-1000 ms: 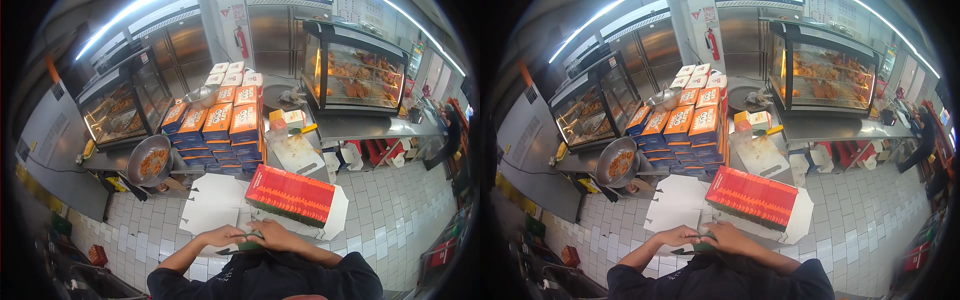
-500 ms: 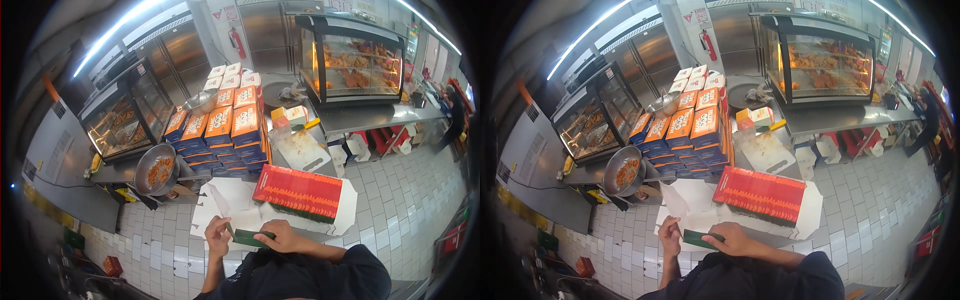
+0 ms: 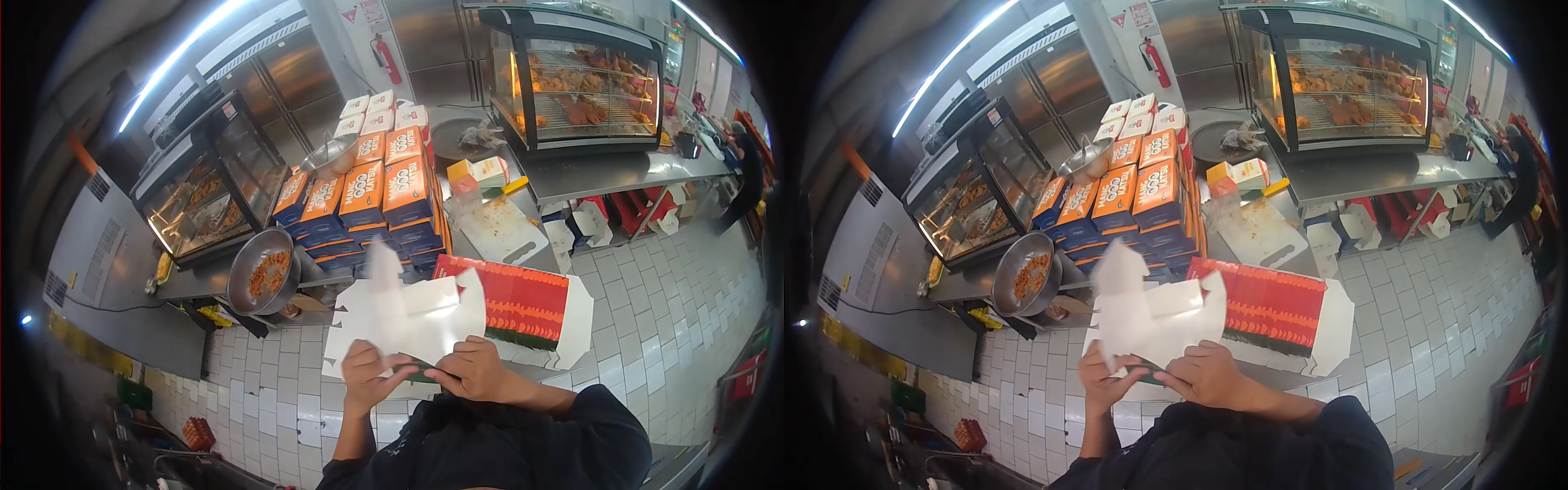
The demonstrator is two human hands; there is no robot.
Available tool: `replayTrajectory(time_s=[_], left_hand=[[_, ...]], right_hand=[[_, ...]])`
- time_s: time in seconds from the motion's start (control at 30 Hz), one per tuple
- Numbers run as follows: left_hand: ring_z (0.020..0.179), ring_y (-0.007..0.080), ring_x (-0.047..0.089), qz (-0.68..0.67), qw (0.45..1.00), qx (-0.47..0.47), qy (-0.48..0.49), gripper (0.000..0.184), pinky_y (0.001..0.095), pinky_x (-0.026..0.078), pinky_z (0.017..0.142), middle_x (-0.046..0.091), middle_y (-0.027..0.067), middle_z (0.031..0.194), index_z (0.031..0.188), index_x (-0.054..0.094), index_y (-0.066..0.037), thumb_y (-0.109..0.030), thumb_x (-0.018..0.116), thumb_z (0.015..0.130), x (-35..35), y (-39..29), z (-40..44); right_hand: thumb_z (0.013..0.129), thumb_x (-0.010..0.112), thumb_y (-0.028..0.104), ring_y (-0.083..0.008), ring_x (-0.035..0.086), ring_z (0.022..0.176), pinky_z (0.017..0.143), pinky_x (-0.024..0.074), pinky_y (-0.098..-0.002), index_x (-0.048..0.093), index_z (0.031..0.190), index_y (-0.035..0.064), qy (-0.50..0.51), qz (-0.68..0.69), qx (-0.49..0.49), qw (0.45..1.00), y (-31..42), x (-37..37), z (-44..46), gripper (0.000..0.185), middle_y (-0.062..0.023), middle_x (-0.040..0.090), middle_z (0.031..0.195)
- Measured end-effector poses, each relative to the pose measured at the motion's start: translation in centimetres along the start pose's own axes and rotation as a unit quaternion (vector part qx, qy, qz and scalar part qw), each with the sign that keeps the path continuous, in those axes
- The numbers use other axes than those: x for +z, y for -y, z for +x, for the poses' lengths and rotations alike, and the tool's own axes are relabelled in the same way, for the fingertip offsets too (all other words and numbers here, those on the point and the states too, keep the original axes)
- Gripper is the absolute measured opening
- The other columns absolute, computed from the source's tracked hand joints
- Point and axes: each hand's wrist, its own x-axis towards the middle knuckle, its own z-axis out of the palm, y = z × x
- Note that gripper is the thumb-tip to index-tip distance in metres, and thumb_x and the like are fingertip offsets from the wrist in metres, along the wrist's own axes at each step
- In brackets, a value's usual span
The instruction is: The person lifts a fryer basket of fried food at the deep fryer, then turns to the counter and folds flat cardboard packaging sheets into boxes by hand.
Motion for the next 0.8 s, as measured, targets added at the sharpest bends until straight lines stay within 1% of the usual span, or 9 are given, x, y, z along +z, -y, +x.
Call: replayTrajectory(time_s=[0.1, 0.2, 0.23, 0.27, 0.37, 0.43, 0.57, 0.63, 0.8], left_hand=[[0.062, 0.0151, 0.049, -0.016, 0.992, 0.067, 0.103, 0.024, 0.0307, 0.039, 0.063, 0.063, -0.0090, 0.073, 0.080, 0.079, -0.021, -0.025, 0.090, 0.059, 0.6, 0.1, 1.3], [0.121, 0.0351, 0.051, -0.045, 0.994, 0.082, 0.047, 0.073, 0.0456, 0.041, 0.100, 0.050, 0.0197, 0.137, 0.119, 0.070, -0.017, -0.041, 0.094, 0.054, 1.9, 0.9, 0.7], [0.139, 0.0468, 0.027, -0.097, 0.992, 0.060, 0.048, 0.124, 0.0526, 0.030, 0.111, 0.021, 0.0300, 0.152, 0.146, 0.042, -0.007, -0.054, 0.095, 0.045, 3.5, 1.2, -0.4], [0.138, 0.0456, 0.029, -0.146, 0.988, 0.008, 0.051, 0.148, 0.0532, 0.030, 0.110, 0.023, 0.0301, 0.149, 0.153, 0.013, 0.002, -0.059, 0.094, 0.045, 4.9, 0.2, -0.5], [0.140, 0.0407, 0.026, 0.035, 0.998, 0.013, 0.045, 0.147, 0.0537, 0.028, 0.111, 0.025, 0.0267, 0.147, 0.152, 0.004, 0.003, -0.055, 0.093, 0.051, 8.8, 1.3, -3.2], [0.133, 0.0371, 0.037, -0.176, 0.970, -0.077, -0.150, 0.120, 0.0518, 0.035, 0.109, 0.033, 0.0223, 0.142, 0.148, 0.014, 0.002, -0.048, 0.087, 0.066, 10.2, 1.6, -4.3], [0.125, 0.0305, 0.049, -0.270, 0.899, -0.312, -0.147, 0.087, 0.0471, 0.043, 0.104, 0.043, 0.0159, 0.136, 0.142, 0.028, 0.000, -0.036, 0.077, 0.080, 9.3, 6.1, -8.8], [0.116, 0.0259, 0.057, -0.571, 0.708, -0.340, -0.237, 0.055, 0.0421, 0.046, 0.101, 0.055, 0.0112, 0.125, 0.135, 0.040, -0.004, -0.032, 0.059, 0.092, 7.8, 6.4, -6.9], [0.118, 0.0249, 0.055, -0.599, 0.664, -0.396, -0.211, 0.055, 0.0425, 0.046, 0.101, 0.056, 0.0092, 0.125, 0.134, 0.043, -0.007, -0.038, 0.055, 0.091, 7.2, 2.8, -3.0]], right_hand=[[0.079, 0.079, 0.023, -0.0180, 0.046, 0.049, 0.049, 0.0345, -0.0306, 0.063, 0.069, 0.0128, 0.002, -0.024, 0.016, 1.000, -0.1, -0.1, -0.3, 0.021, 0.0018, 0.050, 0.057], [0.086, 0.074, 0.022, -0.0152, 0.048, 0.050, 0.051, 0.0362, -0.0290, 0.062, 0.073, 0.0085, -0.004, 0.065, 0.114, 0.991, 0.2, 0.7, -0.6, 0.023, -0.0007, 0.050, 0.058], [0.090, 0.071, 0.022, -0.0121, 0.049, 0.053, 0.053, 0.0380, -0.0287, 0.063, 0.077, 0.0060, -0.070, 0.167, 0.235, 0.955, 0.8, 1.0, -0.3, 0.023, -0.0015, 0.051, 0.059], [0.094, 0.067, 0.022, -0.0089, 0.051, 0.057, 0.055, 0.0398, -0.0285, 0.063, 0.081, 0.0035, -0.135, 0.265, 0.348, 0.889, 1.1, 1.1, -0.1, 0.023, -0.0023, 0.052, 0.060], [0.097, 0.065, 0.023, -0.0049, 0.053, 0.073, 0.064, 0.0429, -0.0239, 0.061, 0.093, 0.0013, -0.078, 0.393, 0.353, 0.845, 0.5, 1.8, -0.2, 0.022, -0.0040, 0.058, 0.078], [0.092, 0.071, 0.029, -0.0141, 0.060, 0.094, 0.085, 0.0470, -0.0301, 0.060, 0.111, 0.0022, 0.050, 0.410, 0.289, 0.864, -0.5, 1.5, -0.2, 0.034, -0.0095, 0.063, 0.101], [0.088, 0.071, 0.039, -0.0359, 0.057, 0.114, 0.101, 0.0433, -0.0468, 0.060, 0.121, 0.0051, 0.168, 0.139, 0.096, 0.971, -3.0, -0.1, -0.1, 0.049, -0.0170, 0.065, 0.114], [0.089, 0.069, 0.039, -0.0348, 0.057, 0.115, 0.101, 0.0436, -0.0452, 0.060, 0.120, 0.0057, 0.246, 0.146, 0.118, 0.951, -4.6, -0.2, -1.7, 0.046, -0.0153, 0.065, 0.113], [0.091, 0.065, 0.036, -0.0319, 0.058, 0.113, 0.098, 0.0448, -0.0419, 0.062, 0.117, 0.0064, 0.331, 0.140, 0.111, 0.926, -4.6, -1.1, -1.7, 0.039, -0.0114, 0.065, 0.112]])
